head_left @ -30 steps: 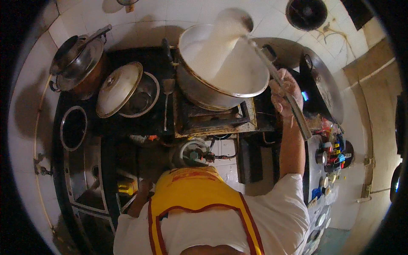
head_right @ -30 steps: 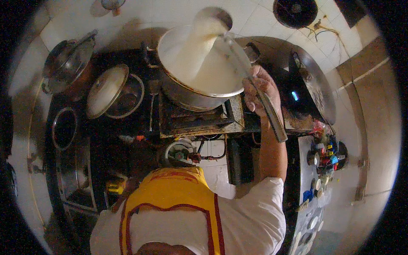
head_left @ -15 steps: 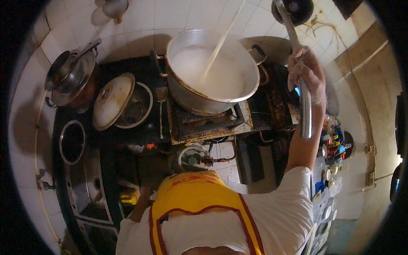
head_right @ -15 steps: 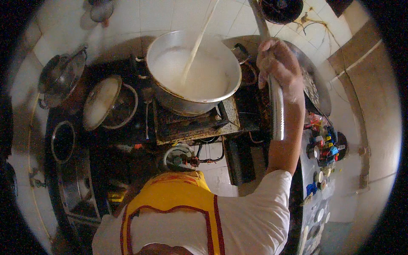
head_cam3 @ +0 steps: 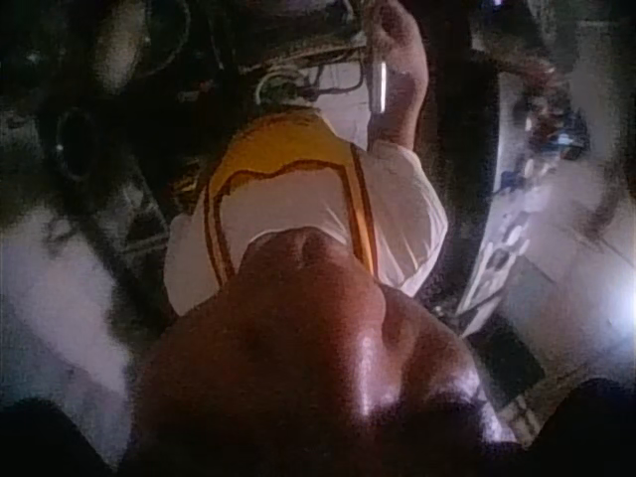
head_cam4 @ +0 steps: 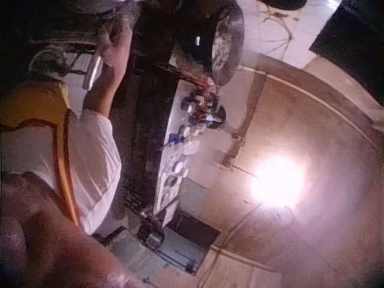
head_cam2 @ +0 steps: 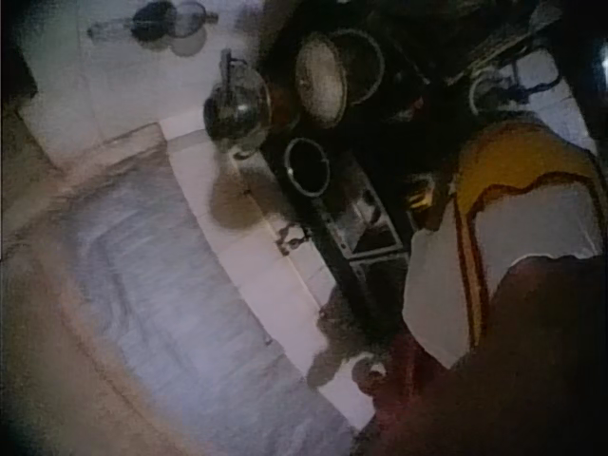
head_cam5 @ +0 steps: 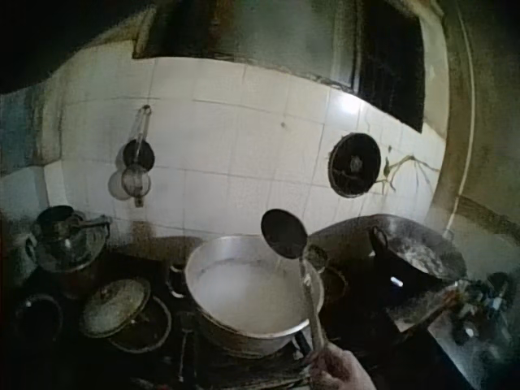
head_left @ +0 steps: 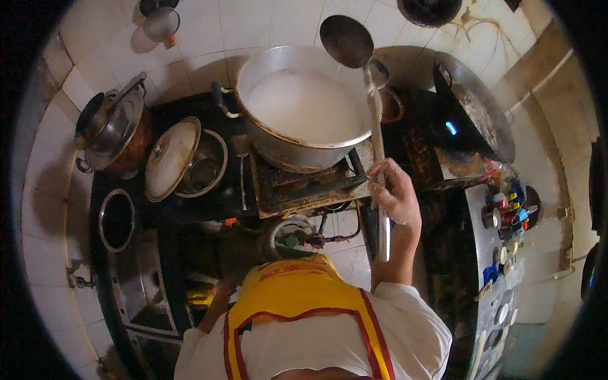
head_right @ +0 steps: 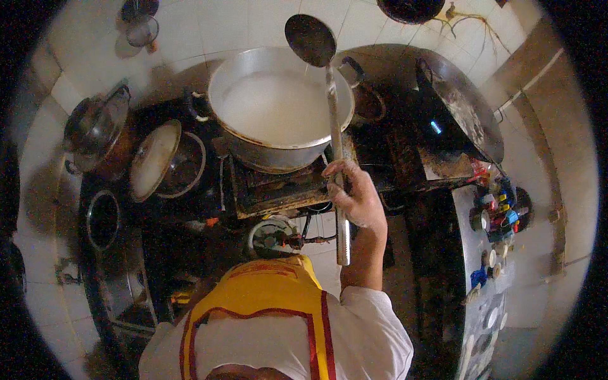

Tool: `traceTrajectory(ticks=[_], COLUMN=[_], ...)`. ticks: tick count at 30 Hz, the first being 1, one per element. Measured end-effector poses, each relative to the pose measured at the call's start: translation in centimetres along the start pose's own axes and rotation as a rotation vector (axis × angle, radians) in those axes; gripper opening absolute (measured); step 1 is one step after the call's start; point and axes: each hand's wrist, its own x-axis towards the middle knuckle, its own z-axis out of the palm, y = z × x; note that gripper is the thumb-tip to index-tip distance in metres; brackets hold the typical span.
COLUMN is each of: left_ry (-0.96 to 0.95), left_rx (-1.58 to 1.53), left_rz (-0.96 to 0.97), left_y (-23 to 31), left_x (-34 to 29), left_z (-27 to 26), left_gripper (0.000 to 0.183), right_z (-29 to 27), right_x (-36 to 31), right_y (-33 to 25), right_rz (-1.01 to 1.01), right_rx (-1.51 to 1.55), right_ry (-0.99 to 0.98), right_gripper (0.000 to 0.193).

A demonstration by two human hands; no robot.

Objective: The person stirs a large pot of boiling liquid on a gas stove using a ladle, then covers the pot with a lid. They move to a prep table and handle dough pieces, then carry a small pot of cooked filling to a table and stir it with a spoon.

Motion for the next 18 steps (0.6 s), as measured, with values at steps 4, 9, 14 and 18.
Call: traceTrajectory(ticks=[4, 9, 14, 18], left_ry=[0.018, 0.054, 0.083, 0.099], left_rx=[0.004, -0.009, -0.026, -0.038], left_rz=[0.002, -0.002, 0.001, -0.001], left_y=[0.0, -0.2, -0.7, -1.7], left_x=[-0.9, -2.4, -4.1, -5.4], left_z=[0.0, 0.7, 2.2, 3.3], left_gripper=[0.017, 0.017, 0.018, 0.018], right_z=[-0.4, -1.6, -2.5, -3.0], right_x=[-1.7, -2.6, -2.7, -2.1], right_y=[1.8, 3.5, 5.6, 7.4], right_rz=[0.1, 0.054, 0.159, -0.006], right_rx=[-0.024, -0.017, 0.029, 0.044], right_ry=[-0.022, -0.04, -0.05, -0.047], right_gripper=[0.025, 0.025, 0.026, 0.024])
